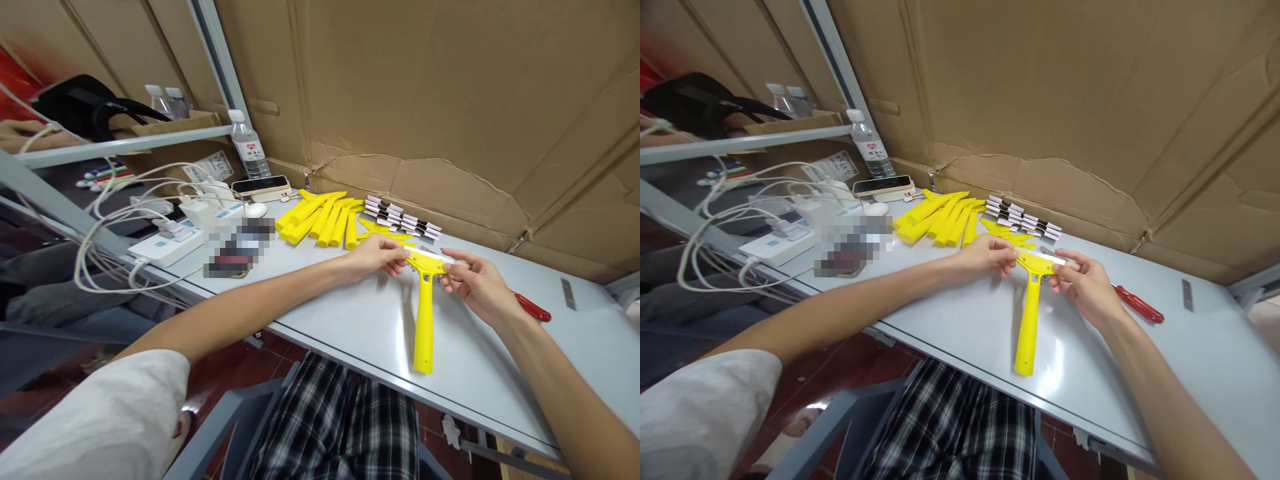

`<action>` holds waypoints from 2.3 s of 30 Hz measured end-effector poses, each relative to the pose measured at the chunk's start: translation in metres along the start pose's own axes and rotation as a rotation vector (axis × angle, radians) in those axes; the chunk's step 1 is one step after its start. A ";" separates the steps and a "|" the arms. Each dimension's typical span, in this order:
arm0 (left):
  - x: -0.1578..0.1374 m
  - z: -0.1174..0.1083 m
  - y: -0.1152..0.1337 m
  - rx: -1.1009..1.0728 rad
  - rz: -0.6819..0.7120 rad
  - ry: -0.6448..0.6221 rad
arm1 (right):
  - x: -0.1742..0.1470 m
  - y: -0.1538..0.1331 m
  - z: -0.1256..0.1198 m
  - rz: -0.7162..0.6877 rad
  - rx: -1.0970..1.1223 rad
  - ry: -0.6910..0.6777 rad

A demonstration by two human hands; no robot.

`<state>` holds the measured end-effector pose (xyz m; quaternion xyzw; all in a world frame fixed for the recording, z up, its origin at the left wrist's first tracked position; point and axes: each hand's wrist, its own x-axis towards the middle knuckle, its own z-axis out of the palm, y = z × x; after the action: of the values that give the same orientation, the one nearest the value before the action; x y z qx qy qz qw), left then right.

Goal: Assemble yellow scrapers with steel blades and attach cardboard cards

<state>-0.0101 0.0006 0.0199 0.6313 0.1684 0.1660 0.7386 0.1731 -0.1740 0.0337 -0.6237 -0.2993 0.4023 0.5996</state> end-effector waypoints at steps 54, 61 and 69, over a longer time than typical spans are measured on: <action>0.012 -0.025 0.008 0.894 0.425 0.029 | 0.005 -0.001 -0.008 -0.024 0.008 0.051; 0.004 -0.012 0.013 0.635 0.549 0.035 | 0.002 0.003 -0.001 -0.021 -0.005 0.017; -0.005 -0.004 0.010 0.779 0.575 -0.023 | -0.002 0.003 0.008 0.002 0.010 0.004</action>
<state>-0.0166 0.0036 0.0295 0.8836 0.0289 0.2810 0.3734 0.1653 -0.1718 0.0315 -0.6220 -0.2955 0.4030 0.6028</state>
